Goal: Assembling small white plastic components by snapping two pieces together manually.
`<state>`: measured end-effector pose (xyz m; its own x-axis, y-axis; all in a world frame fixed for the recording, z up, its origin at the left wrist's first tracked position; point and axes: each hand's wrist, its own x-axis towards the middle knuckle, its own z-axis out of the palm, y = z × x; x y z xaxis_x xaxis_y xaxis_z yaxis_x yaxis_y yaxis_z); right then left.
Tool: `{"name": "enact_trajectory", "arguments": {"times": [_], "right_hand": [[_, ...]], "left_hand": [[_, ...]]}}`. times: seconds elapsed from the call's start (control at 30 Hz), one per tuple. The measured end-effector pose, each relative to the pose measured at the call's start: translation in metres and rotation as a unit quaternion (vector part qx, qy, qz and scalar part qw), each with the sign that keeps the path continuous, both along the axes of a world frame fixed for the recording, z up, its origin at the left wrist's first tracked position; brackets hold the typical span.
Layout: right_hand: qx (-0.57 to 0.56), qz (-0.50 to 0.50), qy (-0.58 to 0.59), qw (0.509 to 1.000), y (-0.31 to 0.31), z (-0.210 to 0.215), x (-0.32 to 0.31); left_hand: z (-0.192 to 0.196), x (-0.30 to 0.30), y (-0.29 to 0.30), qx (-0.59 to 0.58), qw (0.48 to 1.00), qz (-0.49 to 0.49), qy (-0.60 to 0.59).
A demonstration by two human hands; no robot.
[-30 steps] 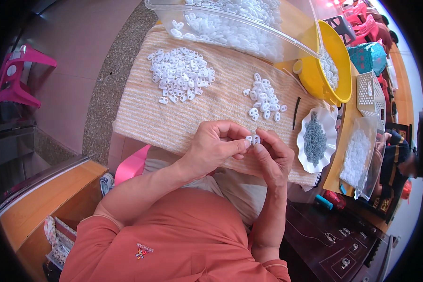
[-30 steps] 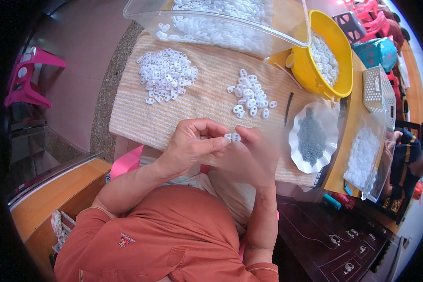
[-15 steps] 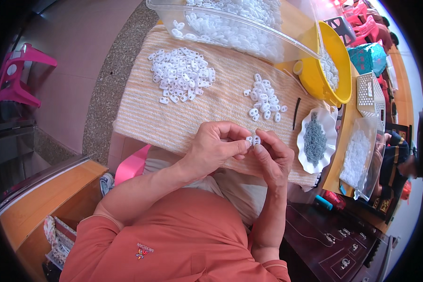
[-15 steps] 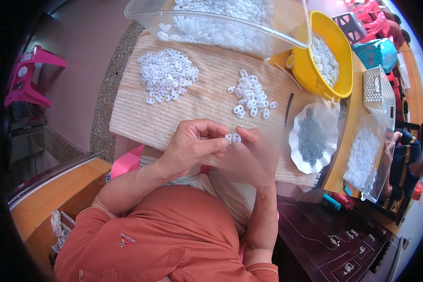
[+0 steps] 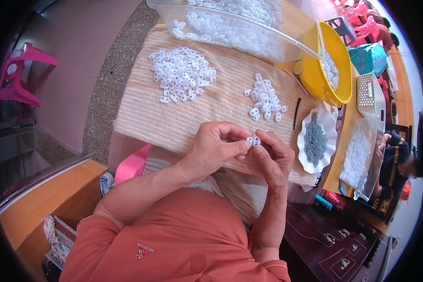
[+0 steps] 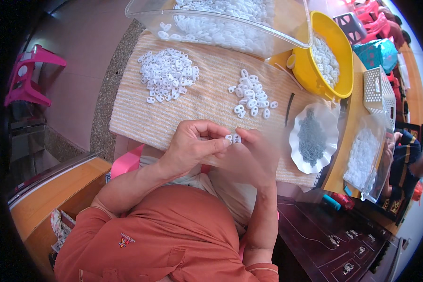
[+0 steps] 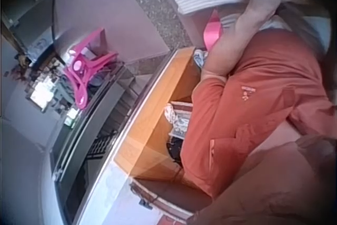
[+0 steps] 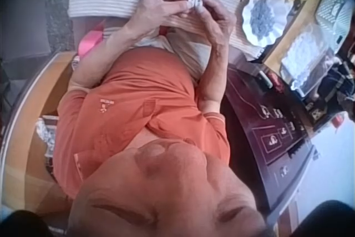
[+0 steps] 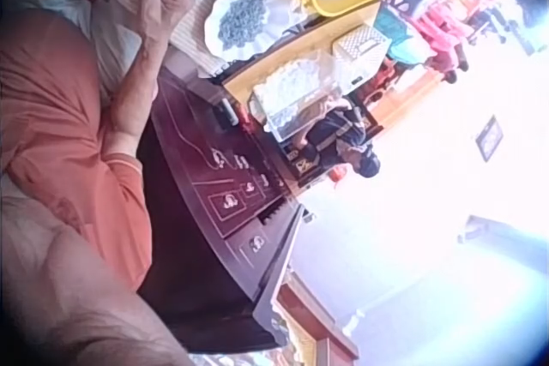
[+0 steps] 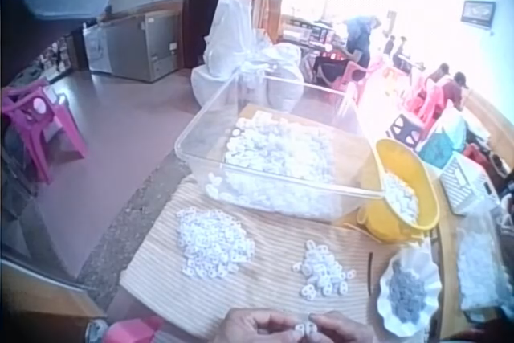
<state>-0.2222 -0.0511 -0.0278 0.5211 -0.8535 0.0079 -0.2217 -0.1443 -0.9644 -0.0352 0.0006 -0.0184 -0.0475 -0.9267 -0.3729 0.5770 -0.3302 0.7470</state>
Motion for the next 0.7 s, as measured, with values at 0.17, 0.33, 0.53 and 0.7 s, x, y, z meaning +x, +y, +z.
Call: {"name": "enact_trajectory", "arguments": {"times": [0.17, 0.33, 0.53, 0.7], "right_hand": [[0.011, -0.003, 0.009, 1.0, -0.0002, 0.0011, 0.0003], [0.008, 0.005, 0.016, 1.0, -0.0003, 0.0012, -0.0002], [-0.035, 0.043, 0.039, 0.998, -0.0023, 0.0037, 0.0002], [-0.013, 0.025, 0.003, 1.0, -0.0007, 0.0002, 0.0]], "left_hand": [[0.0009, -0.0002, -0.0002, -0.001, 1.0, -0.001, -0.012], [0.0013, -0.0003, 0.0004, 0.0, 1.0, 0.0, -0.007], [0.0004, -0.0003, 0.0001, 0.001, 1.0, 0.002, -0.006], [0.0, -0.0012, 0.0006, -0.003, 1.0, 0.004, -0.01]]}}
